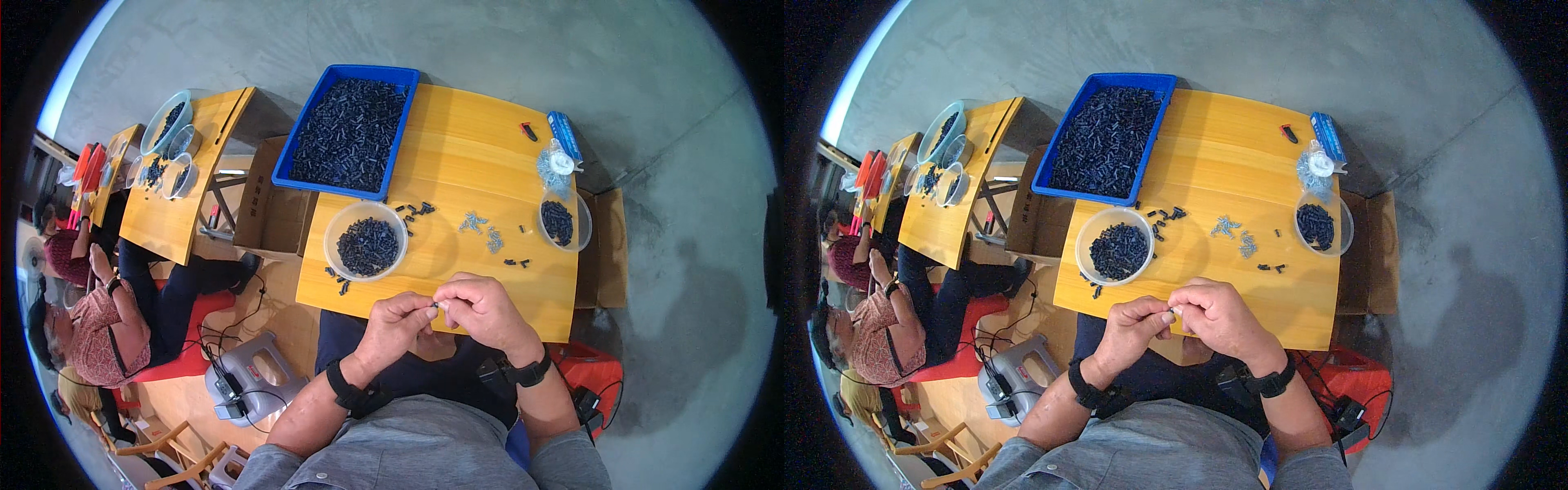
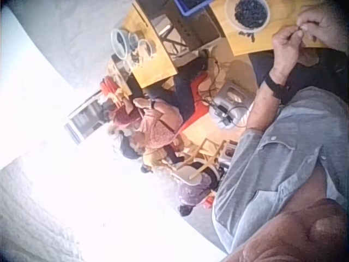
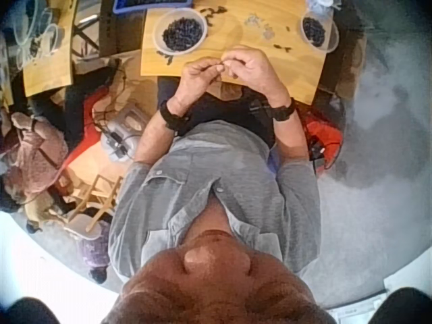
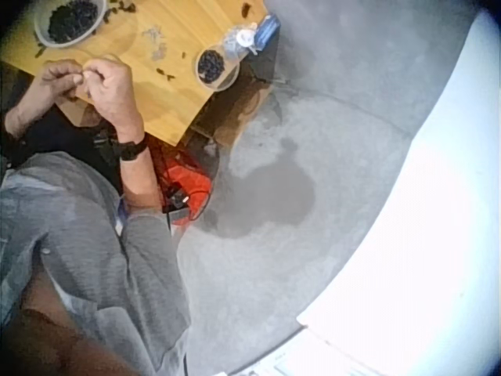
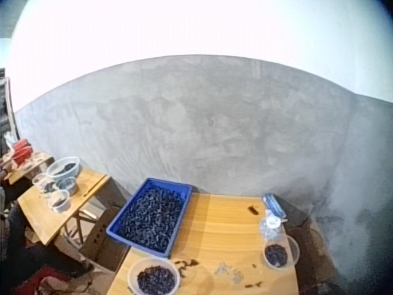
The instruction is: Manually assembling small black plastic and yellow rubber components at a workstation.
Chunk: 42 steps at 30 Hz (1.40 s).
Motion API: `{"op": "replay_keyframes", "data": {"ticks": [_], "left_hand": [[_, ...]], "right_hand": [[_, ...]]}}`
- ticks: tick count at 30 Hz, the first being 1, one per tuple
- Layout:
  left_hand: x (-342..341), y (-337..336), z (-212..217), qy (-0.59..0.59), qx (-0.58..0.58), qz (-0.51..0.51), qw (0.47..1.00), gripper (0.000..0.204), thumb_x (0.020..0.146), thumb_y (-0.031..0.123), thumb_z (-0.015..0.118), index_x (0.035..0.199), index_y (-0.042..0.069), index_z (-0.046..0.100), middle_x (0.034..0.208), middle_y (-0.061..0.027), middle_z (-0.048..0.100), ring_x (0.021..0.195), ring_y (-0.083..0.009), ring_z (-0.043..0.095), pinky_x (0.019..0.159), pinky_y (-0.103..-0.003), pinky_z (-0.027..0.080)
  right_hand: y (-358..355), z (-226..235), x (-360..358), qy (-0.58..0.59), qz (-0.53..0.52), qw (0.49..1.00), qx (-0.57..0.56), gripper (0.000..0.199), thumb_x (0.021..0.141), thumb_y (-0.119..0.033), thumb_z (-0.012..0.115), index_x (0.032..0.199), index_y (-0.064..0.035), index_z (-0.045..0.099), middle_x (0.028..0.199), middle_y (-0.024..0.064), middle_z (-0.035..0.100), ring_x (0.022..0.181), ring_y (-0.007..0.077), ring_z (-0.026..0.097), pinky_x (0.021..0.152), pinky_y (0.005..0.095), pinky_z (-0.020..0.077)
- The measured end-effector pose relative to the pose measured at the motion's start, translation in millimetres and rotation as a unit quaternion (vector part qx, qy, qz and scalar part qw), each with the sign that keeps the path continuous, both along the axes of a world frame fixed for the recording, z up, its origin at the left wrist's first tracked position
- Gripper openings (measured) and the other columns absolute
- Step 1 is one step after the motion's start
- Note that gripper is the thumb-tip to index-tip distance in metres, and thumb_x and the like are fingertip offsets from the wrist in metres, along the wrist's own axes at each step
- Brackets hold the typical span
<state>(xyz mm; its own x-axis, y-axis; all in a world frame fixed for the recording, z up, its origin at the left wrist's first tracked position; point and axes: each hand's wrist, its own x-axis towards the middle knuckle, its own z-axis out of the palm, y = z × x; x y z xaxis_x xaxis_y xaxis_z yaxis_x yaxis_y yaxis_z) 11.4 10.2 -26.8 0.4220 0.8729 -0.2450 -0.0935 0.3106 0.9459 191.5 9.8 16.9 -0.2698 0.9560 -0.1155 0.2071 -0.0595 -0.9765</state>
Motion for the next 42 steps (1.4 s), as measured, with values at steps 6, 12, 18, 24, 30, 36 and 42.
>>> {"op": "replay_keyframes", "data": {"ticks": [6, 12, 18, 24, 30, 36, 42], "left_hand": [[-1, -1, 0, 0.035, -0.008, -0.021, 0.999, 0.01, 0.087, 0.004, 0.061, 0.093, -0.003, 0.066, 0.077, -0.0039, 0.062, 0.064, -0.0077, 0.058, 0.058, -0.022, 0.048], [0, 2, 7, 0.06, -0.037, -0.026, 0.997, 0.011, 0.087, 0.006, 0.062, 0.091, -0.003, 0.066, 0.071, -0.0032, 0.063, 0.062, -0.0073, 0.058, 0.056, -0.022, 0.048], [-1, 7, 6, 0.04, -0.021, -0.041, 0.998, 0.009, 0.088, 0.005, 0.061, 0.093, -0.002, 0.066, 0.076, -0.0017, 0.064, 0.065, -0.0063, 0.058, 0.059, -0.021, 0.049], [0, 7, 5, 0.008, -0.04, -0.046, 0.998, 0.011, 0.088, 0.006, 0.061, 0.093, -0.002, 0.066, 0.071, -0.0011, 0.062, 0.062, -0.0056, 0.057, 0.058, -0.02, 0.047], [-1, 12, 5, -0.015, -0.013, -0.05, 0.999, 0.01, 0.089, 0.006, 0.061, 0.094, -0.001, 0.065, 0.073, -0.0004, 0.062, 0.063, -0.0053, 0.056, 0.057, -0.02, 0.047], [1, 13, 5, 0.001, 0.0, -0.053, 0.999, 0.009, 0.089, 0.006, 0.06, 0.093, -0.001, 0.065, 0.072, -0.0001, 0.061, 0.063, -0.0052, 0.056, 0.056, -0.02, 0.047], [1, 14, 8, 0.019, -0.009, -0.053, 0.998, 0.009, 0.089, 0.006, 0.06, 0.092, -0.001, 0.065, 0.071, -0.0001, 0.061, 0.062, -0.0048, 0.056, 0.055, -0.02, 0.047]], "right_hand": [[6, 8, 1, -0.132, 0.061, 0.98, 0.135, 0.009, 0.079, -0.002, 0.055, 0.082, 0.0008, 0.062, 0.073, 0.0163, 0.057, 0.066, 0.0313, 0.057, 0.06, 0.0358, 0.046], [10, 9, 0, -0.135, 0.05, 0.985, 0.09, 0.008, 0.077, 0.0, 0.057, 0.083, 0.0001, 0.062, 0.073, 0.0137, 0.059, 0.062, 0.0284, 0.058, 0.058, 0.0323, 0.0454], [9, 10, 0, -0.093, 0.025, 0.995, 0.037, 0.007, 0.08, 0.0, 0.056, 0.084, 0.0013, 0.061, 0.07, 0.0106, 0.058, 0.058, 0.0205, 0.057, 0.054, 0.0293, 0.0447], [12, 15, 5, -0.108, 0.066, 0.988, 0.087, 0.007, 0.083, 0.001, 0.054, 0.086, 0.0023, 0.06, 0.072, 0.009, 0.057, 0.057, 0.0153, 0.057, 0.053, 0.0273, 0.0448], [13, 13, 7, -0.078, 0.057, 0.994, 0.048, 0.007, 0.084, 0.002, 0.053, 0.087, 0.002, 0.06, 0.073, 0.0088, 0.055, 0.055, 0.014, 0.057, 0.053, 0.0267, 0.0455], [19, 18, 8, -0.143, 0.094, 0.975, 0.145, 0.009, 0.079, 0.0, 0.056, 0.086, 0.0, 0.062, 0.073, 0.0127, 0.057, 0.062, 0.0251, 0.059, 0.057, 0.0324, 0.0458], [25, 18, 6, -0.158, 0.109, 0.969, 0.156, 0.008, 0.08, 0.001, 0.056, 0.085, -0.0002, 0.062, 0.071, 0.0106, 0.057, 0.063, 0.0236, 0.059, 0.057, 0.0313, 0.0459]]}}
